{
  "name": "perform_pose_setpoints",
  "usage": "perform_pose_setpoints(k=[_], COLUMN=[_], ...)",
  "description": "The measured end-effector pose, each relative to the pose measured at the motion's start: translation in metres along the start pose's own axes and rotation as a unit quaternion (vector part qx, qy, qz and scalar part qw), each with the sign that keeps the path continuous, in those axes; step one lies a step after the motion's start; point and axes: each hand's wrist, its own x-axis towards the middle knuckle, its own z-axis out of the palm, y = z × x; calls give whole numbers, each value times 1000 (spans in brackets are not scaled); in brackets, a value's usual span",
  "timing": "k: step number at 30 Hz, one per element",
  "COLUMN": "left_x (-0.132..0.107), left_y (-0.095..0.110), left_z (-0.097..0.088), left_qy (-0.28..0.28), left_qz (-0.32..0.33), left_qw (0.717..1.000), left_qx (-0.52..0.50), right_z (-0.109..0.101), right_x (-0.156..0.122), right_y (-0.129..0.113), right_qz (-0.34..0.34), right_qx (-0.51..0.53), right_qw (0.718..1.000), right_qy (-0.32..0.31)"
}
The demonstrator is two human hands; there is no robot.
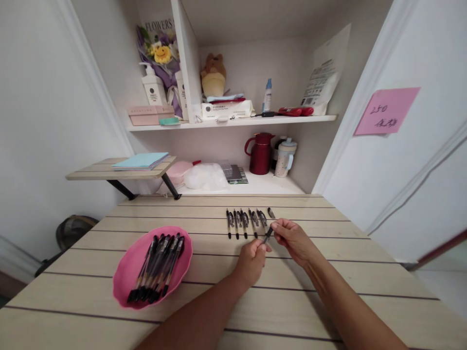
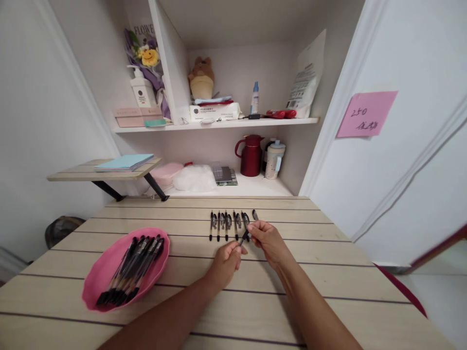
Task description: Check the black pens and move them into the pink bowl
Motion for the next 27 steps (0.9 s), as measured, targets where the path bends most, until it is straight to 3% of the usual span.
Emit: perform_pose_setpoints(k=[4,9,14,19,24,27], left_x=[1,1,1,1,0,-1], left_y=[-2,-2,-2,-2,1,2], left_z=[0,1,1,0,1,1], left_qy=[1,2,4,-1,-1,0], left_qz=[0,-3,4,3,-1,3], left_qw=[1000,1000,1000,1000,1000,1000], left_qx=[-1,-3,-1,2,2,2], right_z=[-1,0,1,1,0,0], right_x=[-2,-1,-2,-1,-1,0], right_y=[-2,2,2,3,2,3], right_qz=[2,8,12,7,5,2], right_qx=[12,8,31,20,35,32], right_qw=[999,1000,998,1000,998,999], right_qy=[-43,-13,-57,-19,-48,-21])
